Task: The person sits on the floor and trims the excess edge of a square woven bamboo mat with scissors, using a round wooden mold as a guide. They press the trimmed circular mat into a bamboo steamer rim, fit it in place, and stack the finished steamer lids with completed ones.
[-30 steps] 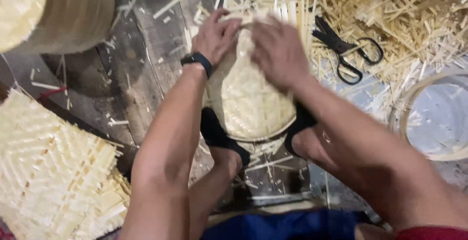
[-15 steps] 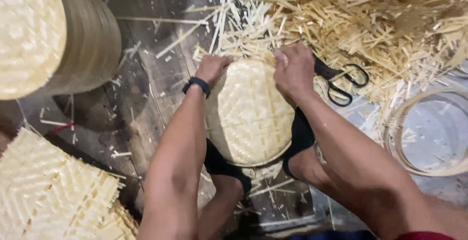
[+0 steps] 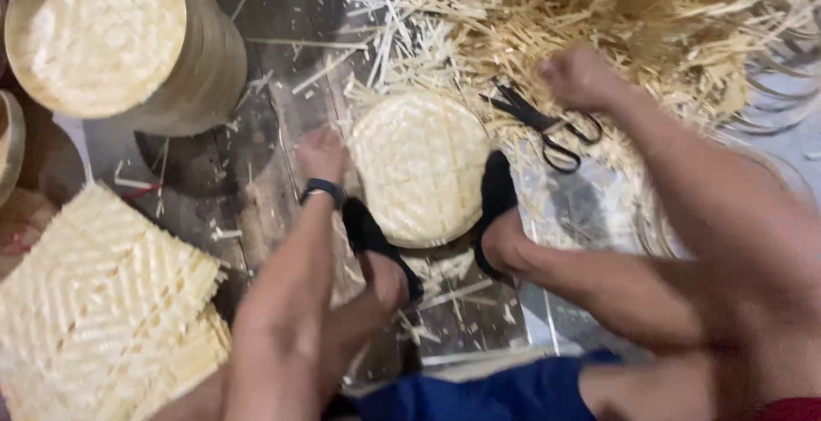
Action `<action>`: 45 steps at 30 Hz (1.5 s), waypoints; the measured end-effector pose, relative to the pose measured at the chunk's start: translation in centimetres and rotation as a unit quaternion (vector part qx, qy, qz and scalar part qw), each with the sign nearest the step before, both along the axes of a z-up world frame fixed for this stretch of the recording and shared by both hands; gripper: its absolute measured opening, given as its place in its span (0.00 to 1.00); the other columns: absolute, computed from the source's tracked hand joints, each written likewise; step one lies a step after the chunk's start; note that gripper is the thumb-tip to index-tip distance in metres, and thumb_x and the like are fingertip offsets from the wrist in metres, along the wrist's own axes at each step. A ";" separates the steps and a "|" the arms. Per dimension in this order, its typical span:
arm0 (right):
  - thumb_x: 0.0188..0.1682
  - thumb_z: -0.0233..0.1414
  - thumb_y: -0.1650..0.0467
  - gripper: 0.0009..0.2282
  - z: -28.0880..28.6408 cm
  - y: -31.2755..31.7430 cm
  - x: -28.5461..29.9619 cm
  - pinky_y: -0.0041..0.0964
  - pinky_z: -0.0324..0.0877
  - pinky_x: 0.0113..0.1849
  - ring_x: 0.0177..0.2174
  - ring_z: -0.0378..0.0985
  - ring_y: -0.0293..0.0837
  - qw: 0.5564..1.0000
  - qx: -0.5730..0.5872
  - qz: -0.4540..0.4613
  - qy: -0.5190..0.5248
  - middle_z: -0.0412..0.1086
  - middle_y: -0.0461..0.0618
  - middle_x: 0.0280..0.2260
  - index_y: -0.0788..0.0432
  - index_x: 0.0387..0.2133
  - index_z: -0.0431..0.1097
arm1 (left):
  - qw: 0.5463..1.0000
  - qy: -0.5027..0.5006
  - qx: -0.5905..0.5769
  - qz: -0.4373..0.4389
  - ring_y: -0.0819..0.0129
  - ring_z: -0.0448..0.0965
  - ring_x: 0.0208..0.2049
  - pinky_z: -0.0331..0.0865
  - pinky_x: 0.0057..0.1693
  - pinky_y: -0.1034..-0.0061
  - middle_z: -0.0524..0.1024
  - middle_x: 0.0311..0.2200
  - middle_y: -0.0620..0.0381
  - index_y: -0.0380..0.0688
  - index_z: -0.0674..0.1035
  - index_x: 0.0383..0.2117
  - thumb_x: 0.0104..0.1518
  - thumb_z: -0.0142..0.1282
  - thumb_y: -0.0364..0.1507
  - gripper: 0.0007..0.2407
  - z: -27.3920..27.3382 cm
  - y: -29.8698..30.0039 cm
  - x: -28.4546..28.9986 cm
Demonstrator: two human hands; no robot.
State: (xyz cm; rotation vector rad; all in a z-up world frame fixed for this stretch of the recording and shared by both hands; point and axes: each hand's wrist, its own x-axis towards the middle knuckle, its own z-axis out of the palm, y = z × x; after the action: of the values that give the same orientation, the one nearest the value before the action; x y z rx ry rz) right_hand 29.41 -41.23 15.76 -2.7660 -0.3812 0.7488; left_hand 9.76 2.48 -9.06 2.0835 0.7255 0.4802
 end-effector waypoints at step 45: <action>0.49 0.61 0.70 0.25 -18.7 -8.9 -8.7 0.55 0.64 0.52 0.52 0.68 0.64 0.971 0.040 -0.165 -0.166 0.65 0.71 0.50 0.69 0.57 0.64 | 0.956 0.279 0.068 0.051 0.43 0.51 0.73 0.44 0.76 0.47 0.50 0.71 0.36 0.38 0.59 0.70 0.57 0.57 0.53 0.40 11.6 -13.3 -2.9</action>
State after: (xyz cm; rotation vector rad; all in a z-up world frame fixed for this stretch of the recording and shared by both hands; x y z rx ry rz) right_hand 20.72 -50.12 -2.90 -2.7735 -0.0049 0.1864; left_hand 6.83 -10.86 2.53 2.3445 1.1544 -0.0203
